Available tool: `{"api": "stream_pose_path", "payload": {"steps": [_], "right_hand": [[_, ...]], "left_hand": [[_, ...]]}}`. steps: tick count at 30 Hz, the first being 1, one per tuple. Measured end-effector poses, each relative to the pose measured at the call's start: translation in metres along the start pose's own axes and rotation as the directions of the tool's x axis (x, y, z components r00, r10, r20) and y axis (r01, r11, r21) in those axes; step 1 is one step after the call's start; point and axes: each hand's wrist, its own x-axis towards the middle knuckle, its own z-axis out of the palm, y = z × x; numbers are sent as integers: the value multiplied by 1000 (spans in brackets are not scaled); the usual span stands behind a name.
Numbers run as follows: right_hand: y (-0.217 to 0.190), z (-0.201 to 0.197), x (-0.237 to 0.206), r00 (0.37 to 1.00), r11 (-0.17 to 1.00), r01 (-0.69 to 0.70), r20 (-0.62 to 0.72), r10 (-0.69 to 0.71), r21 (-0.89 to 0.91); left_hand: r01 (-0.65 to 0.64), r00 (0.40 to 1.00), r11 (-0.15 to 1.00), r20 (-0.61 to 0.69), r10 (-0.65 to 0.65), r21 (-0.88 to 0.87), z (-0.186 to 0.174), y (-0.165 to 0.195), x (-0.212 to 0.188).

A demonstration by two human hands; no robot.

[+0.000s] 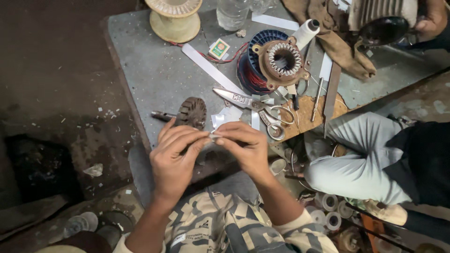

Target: The person cuts a white strip into small pieces using scissors and then inserts the pieces into the slots of a motor rotor. The person handles the rotor and the cut pieces by hand while working at a cluttered workbench.

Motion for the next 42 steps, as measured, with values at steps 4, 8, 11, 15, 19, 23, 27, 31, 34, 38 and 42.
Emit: {"api": "stream_pose_path", "payload": {"steps": [4,8,11,15,19,23,27,31,34,38,42], "right_hand": [[-3,7,14,999,998,-46,-29,45,-34],[-12,8,24,993,997,79,92,-80,21],[-18,-2,30,916,938,328,282,-286,-111],[-14,-7,33,906,882,398,260,-335,-252],[2,-2,52,980,975,192,-29,-197,-113],[8,10,55,972,964,234,43,-230,-125],[3,20,58,957,933,282,138,-256,-224],[-4,29,67,960,923,272,137,-242,-273],[-8,32,66,956,885,294,118,-269,-362],[-7,25,62,944,882,327,168,-285,-340],[0,27,60,960,920,280,60,-274,-274]], "left_hand": [[17,1000,999,9,-17,32,-3,3,8],[10,1000,1000,19,-10,-5,-8,-2,10],[429,901,791,149,-406,-437,-8,-10,11],[337,940,874,84,-329,-349,-10,-18,5],[127,976,980,-158,-151,-151,-3,-26,-1],[418,832,624,2,-555,-660,9,-46,-6],[402,834,627,-16,-552,-667,19,-56,-20],[357,841,633,-58,-538,-687,26,-61,-22],[346,840,632,-70,-537,-693,30,-61,-20],[341,842,648,-85,-533,-681,32,-63,-21],[311,852,611,-70,-518,-728,35,-66,-25]]}}
